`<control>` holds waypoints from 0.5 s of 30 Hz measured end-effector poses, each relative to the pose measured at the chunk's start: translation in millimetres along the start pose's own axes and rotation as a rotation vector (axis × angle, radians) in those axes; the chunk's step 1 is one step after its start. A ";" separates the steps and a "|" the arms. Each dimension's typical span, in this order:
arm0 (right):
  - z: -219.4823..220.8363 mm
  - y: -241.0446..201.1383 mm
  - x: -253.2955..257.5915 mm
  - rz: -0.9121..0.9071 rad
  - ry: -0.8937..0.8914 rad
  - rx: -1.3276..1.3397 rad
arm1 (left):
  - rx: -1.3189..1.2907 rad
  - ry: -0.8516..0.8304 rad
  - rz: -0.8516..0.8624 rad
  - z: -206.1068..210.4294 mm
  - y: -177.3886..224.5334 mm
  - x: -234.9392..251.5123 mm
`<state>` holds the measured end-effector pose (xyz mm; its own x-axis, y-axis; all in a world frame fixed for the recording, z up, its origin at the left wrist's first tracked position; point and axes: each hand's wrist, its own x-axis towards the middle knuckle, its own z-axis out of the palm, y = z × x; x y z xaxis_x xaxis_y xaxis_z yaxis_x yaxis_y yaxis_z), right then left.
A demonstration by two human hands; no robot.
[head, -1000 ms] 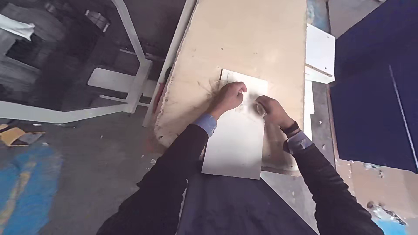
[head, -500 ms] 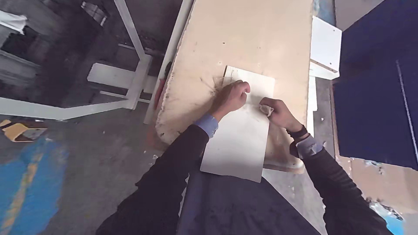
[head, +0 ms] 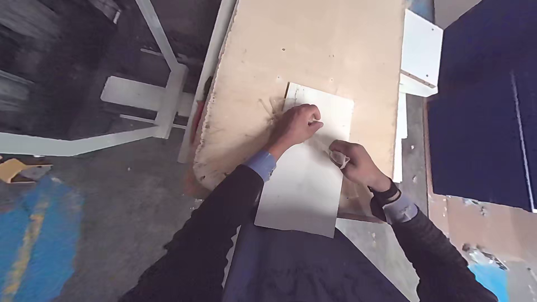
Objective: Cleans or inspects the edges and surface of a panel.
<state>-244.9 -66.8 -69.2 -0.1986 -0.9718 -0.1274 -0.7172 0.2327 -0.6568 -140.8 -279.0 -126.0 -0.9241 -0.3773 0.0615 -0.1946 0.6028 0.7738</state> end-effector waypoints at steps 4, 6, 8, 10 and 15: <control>-0.7 -6.3 -5.9 -0.010 -0.016 -0.031 | 0.004 -0.002 0.031 1.8 -3.9 2.0; -1.7 -10.1 -9.3 -0.018 -0.020 -0.051 | 0.004 -0.007 0.036 1.8 -5.0 2.4; -2.0 -12.3 -12.9 -0.022 -0.020 -0.062 | 0.006 -0.005 0.038 2.6 -5.9 2.2; -2.0 -14.7 -14.7 -0.008 -0.026 -0.067 | 0.009 -0.012 0.035 1.6 -5.6 2.1; -12.8 -22.9 -31.2 -0.061 -0.035 0.040 | 0.013 -0.038 0.013 -0.4 -2.3 1.8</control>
<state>-230.8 -41.2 -40.7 -0.1317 -0.9850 -0.1118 -0.7000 0.1723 -0.6931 -141.9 -281.3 -127.3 -0.9385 -0.3421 0.0474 -0.1861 0.6167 0.7649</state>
